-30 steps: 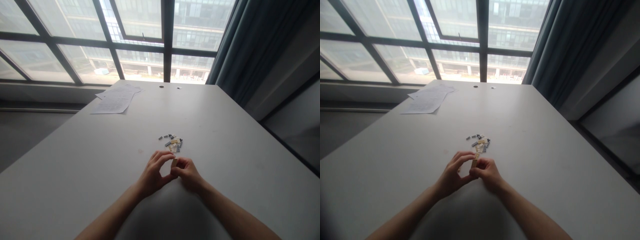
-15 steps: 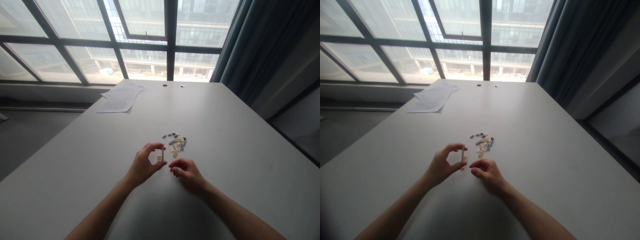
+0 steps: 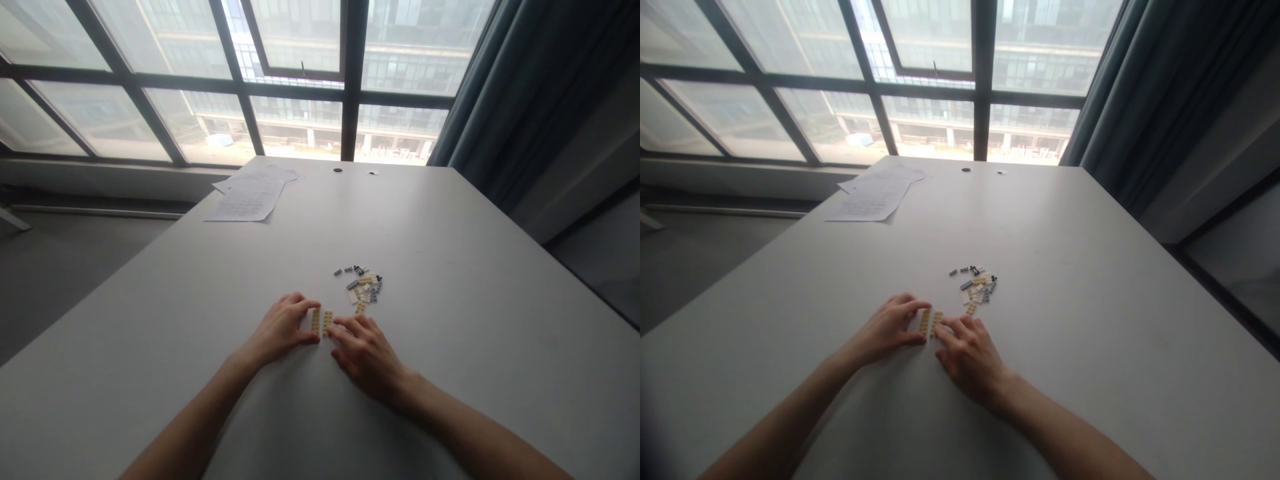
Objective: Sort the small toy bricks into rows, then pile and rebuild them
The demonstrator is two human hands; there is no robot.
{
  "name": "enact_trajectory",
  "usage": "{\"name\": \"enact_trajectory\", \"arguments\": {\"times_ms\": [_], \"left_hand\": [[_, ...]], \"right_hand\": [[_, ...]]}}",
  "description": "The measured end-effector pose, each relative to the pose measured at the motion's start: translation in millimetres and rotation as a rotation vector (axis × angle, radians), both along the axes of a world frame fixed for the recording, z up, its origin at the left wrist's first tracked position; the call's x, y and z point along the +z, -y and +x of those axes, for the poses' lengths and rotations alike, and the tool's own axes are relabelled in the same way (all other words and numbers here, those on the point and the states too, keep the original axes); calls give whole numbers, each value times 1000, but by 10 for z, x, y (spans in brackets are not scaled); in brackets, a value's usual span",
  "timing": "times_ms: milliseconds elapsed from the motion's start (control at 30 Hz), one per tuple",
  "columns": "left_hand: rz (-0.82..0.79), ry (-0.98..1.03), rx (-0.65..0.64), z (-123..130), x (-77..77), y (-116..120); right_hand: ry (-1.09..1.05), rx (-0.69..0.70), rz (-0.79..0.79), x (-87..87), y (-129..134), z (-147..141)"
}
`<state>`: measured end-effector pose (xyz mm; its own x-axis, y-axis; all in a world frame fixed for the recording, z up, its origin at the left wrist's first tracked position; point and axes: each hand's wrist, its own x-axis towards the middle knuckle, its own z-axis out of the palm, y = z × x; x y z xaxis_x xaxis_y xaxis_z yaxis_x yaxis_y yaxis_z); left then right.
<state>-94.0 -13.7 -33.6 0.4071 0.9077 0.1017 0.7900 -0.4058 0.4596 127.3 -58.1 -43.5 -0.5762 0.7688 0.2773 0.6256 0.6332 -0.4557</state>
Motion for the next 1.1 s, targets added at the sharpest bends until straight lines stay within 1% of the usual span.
{"name": "enact_trajectory", "arguments": {"times_ms": [167, 300, 533, 800, 1100], "left_hand": [[-63, 12, -26, -61, -37, -19], [-32, 1, -48, -47, -66, -20], [11, 17, -87, 9, -14, 26], [55, 9, -107, 21, -81, 28], [54, -20, -99, 46, -79, 45]], "right_hand": [[62, 34, 34, 19, -10, -22], [75, 52, 56, 15, -10, -31], [81, 39, 80, -20, 2, -35], [90, 49, 95, -13, -10, -26], [86, 50, 90, -15, -1, -29]]}}
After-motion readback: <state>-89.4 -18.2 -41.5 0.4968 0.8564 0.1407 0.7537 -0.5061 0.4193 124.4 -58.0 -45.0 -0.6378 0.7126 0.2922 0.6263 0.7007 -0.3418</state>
